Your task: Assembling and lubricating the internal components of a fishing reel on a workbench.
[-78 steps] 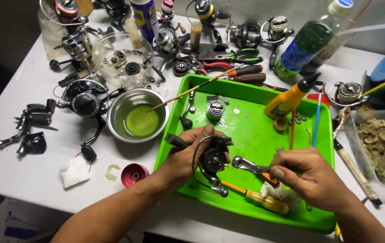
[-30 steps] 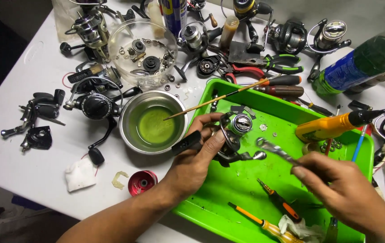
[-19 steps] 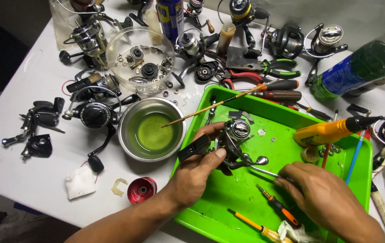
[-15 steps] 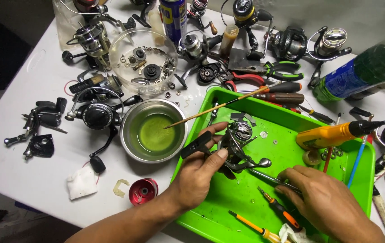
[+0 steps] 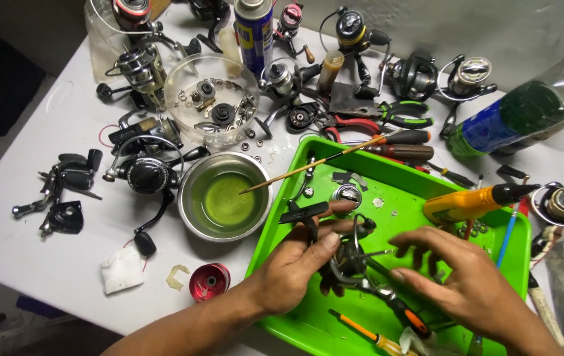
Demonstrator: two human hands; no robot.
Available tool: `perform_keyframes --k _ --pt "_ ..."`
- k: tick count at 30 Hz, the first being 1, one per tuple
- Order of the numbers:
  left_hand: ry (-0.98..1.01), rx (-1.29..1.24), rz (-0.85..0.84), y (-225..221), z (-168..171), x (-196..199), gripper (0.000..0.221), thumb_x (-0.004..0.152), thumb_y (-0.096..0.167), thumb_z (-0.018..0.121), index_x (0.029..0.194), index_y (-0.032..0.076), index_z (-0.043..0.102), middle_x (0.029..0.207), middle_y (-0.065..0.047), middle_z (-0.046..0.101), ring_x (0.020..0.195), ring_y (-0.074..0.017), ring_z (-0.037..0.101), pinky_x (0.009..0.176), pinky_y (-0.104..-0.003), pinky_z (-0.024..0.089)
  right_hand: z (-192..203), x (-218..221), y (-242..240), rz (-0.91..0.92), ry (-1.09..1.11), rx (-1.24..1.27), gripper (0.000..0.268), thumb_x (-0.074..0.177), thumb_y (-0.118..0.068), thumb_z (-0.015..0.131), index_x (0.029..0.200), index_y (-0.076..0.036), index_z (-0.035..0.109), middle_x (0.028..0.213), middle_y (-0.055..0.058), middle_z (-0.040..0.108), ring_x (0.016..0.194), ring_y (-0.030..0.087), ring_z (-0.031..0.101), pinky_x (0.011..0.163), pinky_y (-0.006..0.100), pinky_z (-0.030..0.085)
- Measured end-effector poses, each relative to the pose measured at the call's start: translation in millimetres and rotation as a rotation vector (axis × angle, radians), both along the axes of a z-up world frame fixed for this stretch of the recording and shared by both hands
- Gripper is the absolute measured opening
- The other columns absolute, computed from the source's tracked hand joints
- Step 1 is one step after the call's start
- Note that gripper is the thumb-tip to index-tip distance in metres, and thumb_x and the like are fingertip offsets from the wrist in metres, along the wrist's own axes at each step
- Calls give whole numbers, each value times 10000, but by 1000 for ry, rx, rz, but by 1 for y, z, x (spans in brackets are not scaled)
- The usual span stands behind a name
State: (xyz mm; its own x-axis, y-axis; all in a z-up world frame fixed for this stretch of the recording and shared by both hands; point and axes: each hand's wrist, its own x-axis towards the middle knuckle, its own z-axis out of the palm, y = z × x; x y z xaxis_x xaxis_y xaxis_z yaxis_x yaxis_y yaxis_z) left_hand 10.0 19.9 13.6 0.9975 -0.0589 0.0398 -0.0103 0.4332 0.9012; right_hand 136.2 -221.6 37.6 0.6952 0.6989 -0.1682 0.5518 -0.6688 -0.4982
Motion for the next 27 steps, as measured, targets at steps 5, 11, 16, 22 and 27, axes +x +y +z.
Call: perform_keyframes --k 5,11,16,22,27 --pt "-225 199 38 4 8 -1 536 1120 368 321 1556 56 332 1550 -97 493 1568 -264 308 1321 -460 176 26 -8 25 58 635 393 774 805 -257 818 1527 -197 547 934 38 779 795 120 704 763 259 579" --pt "-186 121 -3 6 8 2 714 1082 571 236 1619 101 213 1567 -105 442 1598 -289 231 1317 -517 79 -2 -9 21 203 1087 756 769 940 -201 751 1581 -109 336 876 180 674 803 218 618 711 330 469" --pt "-87 -43 2 6 -1 2 777 1007 674 313 1646 302 74 1651 -216 304 773 -239 700 551 -257 534 7 -3 9 188 932 638 370 932 -340 701 1155 -78 566 812 136 687 761 219 652 647 331 487" --pt "-152 150 130 3 1 0 758 1014 691 297 1630 293 105 1624 -175 361 788 -258 741 542 -298 585 12 -6 -4 264 676 675 379 952 -347 670 798 -23 792 671 91 705 565 174 659 505 304 517" --pt "-209 317 177 3 1 -1 747 1051 692 225 1636 232 160 1598 -180 431 1524 -332 357 1220 -477 245 1 -5 0 89 513 737 233 935 -256 675 837 -46 692 832 97 724 801 221 691 753 346 534"
